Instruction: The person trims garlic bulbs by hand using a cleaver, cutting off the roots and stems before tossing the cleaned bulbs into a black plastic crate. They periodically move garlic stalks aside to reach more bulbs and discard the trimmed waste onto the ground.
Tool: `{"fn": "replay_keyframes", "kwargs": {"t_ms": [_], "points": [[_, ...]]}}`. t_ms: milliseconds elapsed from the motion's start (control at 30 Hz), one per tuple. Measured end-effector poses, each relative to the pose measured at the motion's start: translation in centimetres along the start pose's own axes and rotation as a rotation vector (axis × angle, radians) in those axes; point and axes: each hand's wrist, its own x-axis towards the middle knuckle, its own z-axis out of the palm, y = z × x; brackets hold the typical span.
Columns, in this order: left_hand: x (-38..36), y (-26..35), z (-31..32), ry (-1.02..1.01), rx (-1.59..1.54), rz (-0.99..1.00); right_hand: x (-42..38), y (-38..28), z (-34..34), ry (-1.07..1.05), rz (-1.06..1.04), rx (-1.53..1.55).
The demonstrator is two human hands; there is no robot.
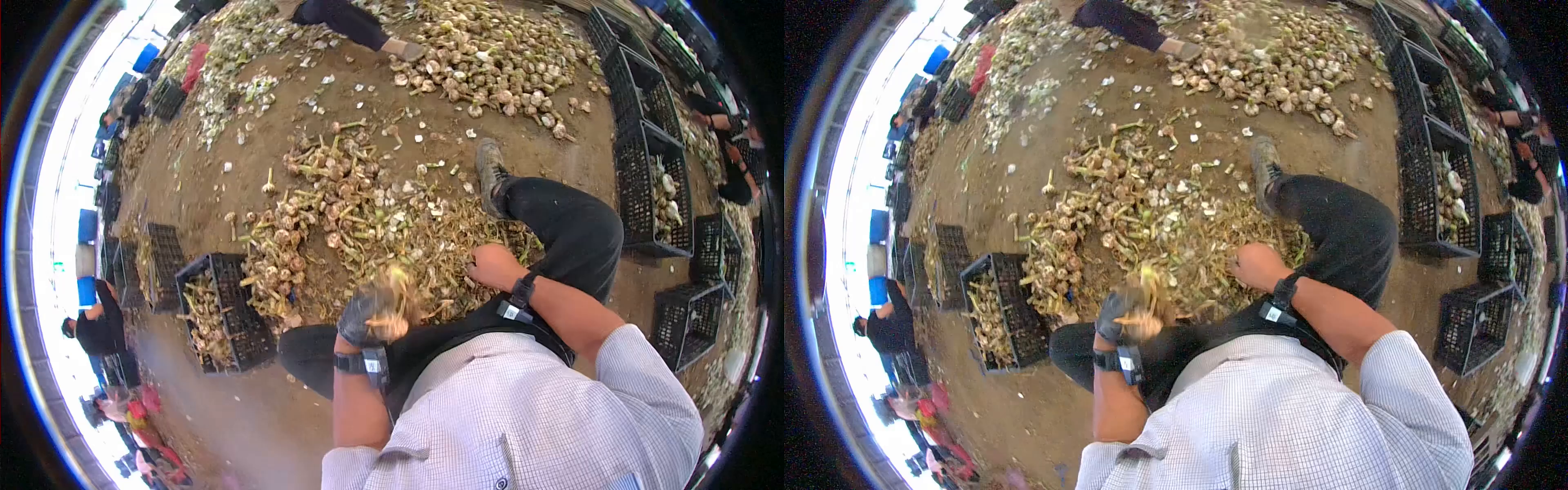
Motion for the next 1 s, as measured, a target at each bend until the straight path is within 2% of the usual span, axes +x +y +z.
{"fn": "replay_keyframes", "kwargs": {"t_ms": [67,100,167,200,300,333,367,400,467,567,600,667,700,733,800,833,867,967,1000], "points": [[-0.7,-2.3,9.5,0.031,-0.418,-0.287,-2.8,-0.6,-0.4,0.05,0.011,0.148],[-0.9,-4.8,14.2,0.091,-0.62,-0.426,-12.4,3.0,-5.5,-0.076,0.196,0.07],[0.6,-6.6,17.3,0.357,-1.245,-0.721,-12.8,1.1,-7.0,-0.02,0.157,0.249],[0.8,-5.5,18.5,0.331,-1.338,-0.764,-13.5,0.2,-7.7,-0.088,0.105,0.199],[0.9,-3.9,19.0,0.013,0.324,-0.224,-14.2,-2.3,-7.2,-0.022,-0.146,0.392],[1.8,-6.3,19.7,-0.142,0.111,-0.088,-14.0,-2.5,-7.1,-0.046,-0.213,0.322],[1.4,-8.1,20.7,-0.114,-0.126,-0.117,-13.9,-2.2,-6.6,-0.046,-0.189,0.327],[1.9,-7.0,21.5,-0.084,-0.365,-0.146,-13.6,-1.7,-6.1,-0.048,-0.163,0.331],[1.8,-3.8,21.2,0.021,-0.724,-0.39,-13.3,-1.2,-6.6,-0.066,-0.107,0.334],[2.0,-0.7,20.8,0.217,-1.231,-0.719,-12.9,0.8,-5.3,-0.026,0.135,0.665],[1.7,-2.5,20.8,0.25,-1.076,-0.812,-13.1,-1.0,-8.1,-0.089,0.282,0.768],[1.0,-6.0,21.4,0.129,-0.669,-0.36,-12.7,-0.1,-7.7,-0.038,0.292,0.84],[1.1,-4.2,21.2,0.128,-0.664,-0.364,-12.6,0.3,-7.4,-0.013,0.298,0.878],[1.4,-2.2,21.0,0.126,-0.658,-0.368,-12.4,0.0,-8.1,-0.097,0.329,0.842],[2.1,-0.5,21.5,0.105,-0.514,-0.247,-12.3,-0.7,-7.5,-0.075,0.274,0.874],[2.5,-0.4,21.7,0.095,-0.444,-0.183,-12.3,-0.8,-7.4,-0.063,0.243,0.887],[3.1,-3.0,21.8,-0.028,-0.37,-0.24,-12.3,-0.6,-7.5,-0.055,0.218,0.836],[3.5,0.8,20.9,0.095,-0.323,-0.268,-12.4,0.0,-8.0,-0.038,0.146,0.682],[3.4,0.4,20.9,0.091,-0.26,-0.236,-12.5,-0.3,-8.8,-0.005,0.082,0.546]]}}
